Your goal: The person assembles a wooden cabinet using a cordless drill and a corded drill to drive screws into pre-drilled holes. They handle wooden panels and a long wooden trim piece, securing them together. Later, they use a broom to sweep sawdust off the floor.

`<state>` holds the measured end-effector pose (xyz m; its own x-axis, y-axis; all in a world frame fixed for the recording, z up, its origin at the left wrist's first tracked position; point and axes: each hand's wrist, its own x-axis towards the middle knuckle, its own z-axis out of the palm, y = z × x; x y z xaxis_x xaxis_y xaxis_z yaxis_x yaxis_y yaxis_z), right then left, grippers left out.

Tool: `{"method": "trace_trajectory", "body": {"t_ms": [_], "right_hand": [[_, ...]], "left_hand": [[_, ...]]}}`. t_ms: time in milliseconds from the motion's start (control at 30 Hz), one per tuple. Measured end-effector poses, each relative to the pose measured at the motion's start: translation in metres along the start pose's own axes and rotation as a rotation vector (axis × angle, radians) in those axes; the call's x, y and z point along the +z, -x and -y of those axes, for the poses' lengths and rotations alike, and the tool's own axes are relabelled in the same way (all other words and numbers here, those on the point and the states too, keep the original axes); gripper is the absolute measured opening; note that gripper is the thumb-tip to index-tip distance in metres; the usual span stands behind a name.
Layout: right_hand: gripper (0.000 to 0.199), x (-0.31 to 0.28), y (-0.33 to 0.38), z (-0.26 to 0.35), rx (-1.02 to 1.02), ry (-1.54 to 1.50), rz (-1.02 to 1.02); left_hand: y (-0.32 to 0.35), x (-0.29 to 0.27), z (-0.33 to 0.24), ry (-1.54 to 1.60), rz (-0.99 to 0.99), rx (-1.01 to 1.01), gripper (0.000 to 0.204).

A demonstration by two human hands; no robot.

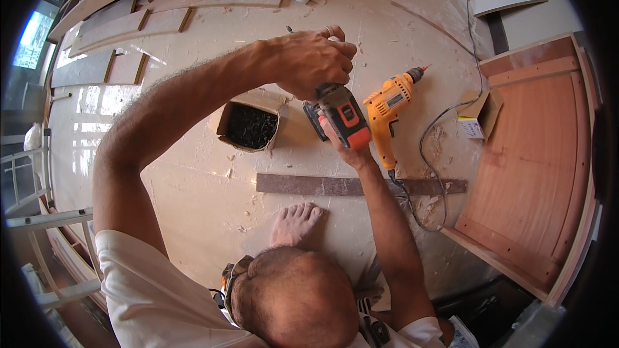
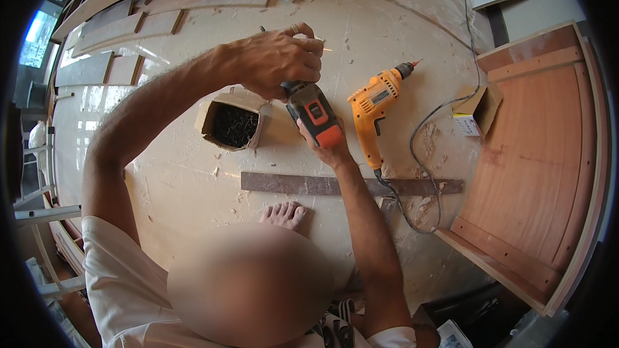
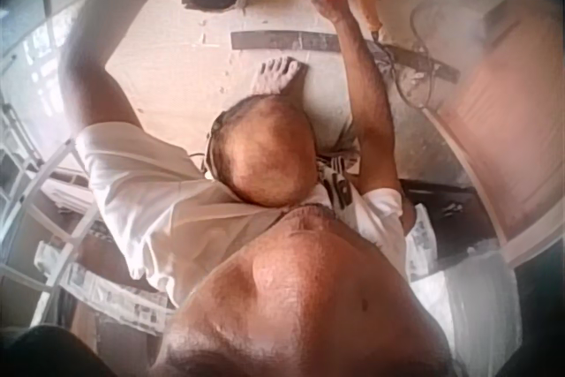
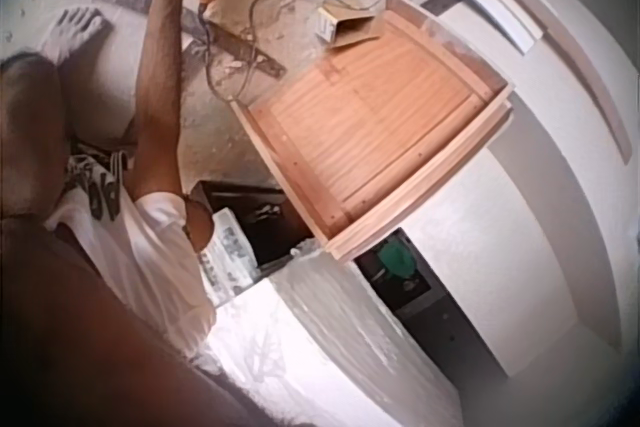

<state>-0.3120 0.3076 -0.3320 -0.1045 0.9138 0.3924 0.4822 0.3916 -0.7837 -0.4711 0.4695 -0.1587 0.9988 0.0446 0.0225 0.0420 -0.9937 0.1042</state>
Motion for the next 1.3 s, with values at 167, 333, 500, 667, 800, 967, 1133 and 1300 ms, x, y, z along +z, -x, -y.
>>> {"method": "trace_trajectory", "body": {"t_ms": [167, 333, 500, 667, 800, 967, 1133, 1300], "right_hand": [[0.009, -0.003, 0.004, -0.001, 0.137, -0.111, 0.058], [0.012, -0.007, 0.003, 0.010, 0.355, -0.255, 0.113], [0.017, -0.006, 0.005, 0.001, 0.207, -0.160, 0.124], [0.038, -0.015, -0.004, 0.017, 0.403, -0.143, 0.250], [0.070, -0.037, -0.011, 0.032, 0.080, 0.454, -0.017], [0.124, -0.058, 0.003, 0.000, 0.983, 0.585, -0.190], [0.122, -0.056, 0.009, -0.035, 1.010, 0.540, -0.278], [0.116, -0.117, 0.007, 0.007, 1.060, 0.256, -0.250]], "left_hand": [[-0.006, -0.009, 0.002, 0.094, 0.081, -0.014, 0.022], [-0.008, -0.011, -0.001, 0.114, 0.151, -0.059, 0.032], [-0.011, -0.018, -0.002, 0.130, 0.236, -0.081, 0.032], [0.002, -0.009, -0.003, 0.198, 0.157, -0.157, 0.041], [0.027, 0.000, -0.008, 0.103, -0.017, -0.239, 0.058], [0.034, -0.001, -0.067, 0.057, -0.236, -0.500, 0.073], [0.035, 0.011, -0.118, 0.208, -0.560, -0.461, 0.050], [0.028, -0.011, -0.146, 0.341, -0.720, -0.420, 0.044]]}}
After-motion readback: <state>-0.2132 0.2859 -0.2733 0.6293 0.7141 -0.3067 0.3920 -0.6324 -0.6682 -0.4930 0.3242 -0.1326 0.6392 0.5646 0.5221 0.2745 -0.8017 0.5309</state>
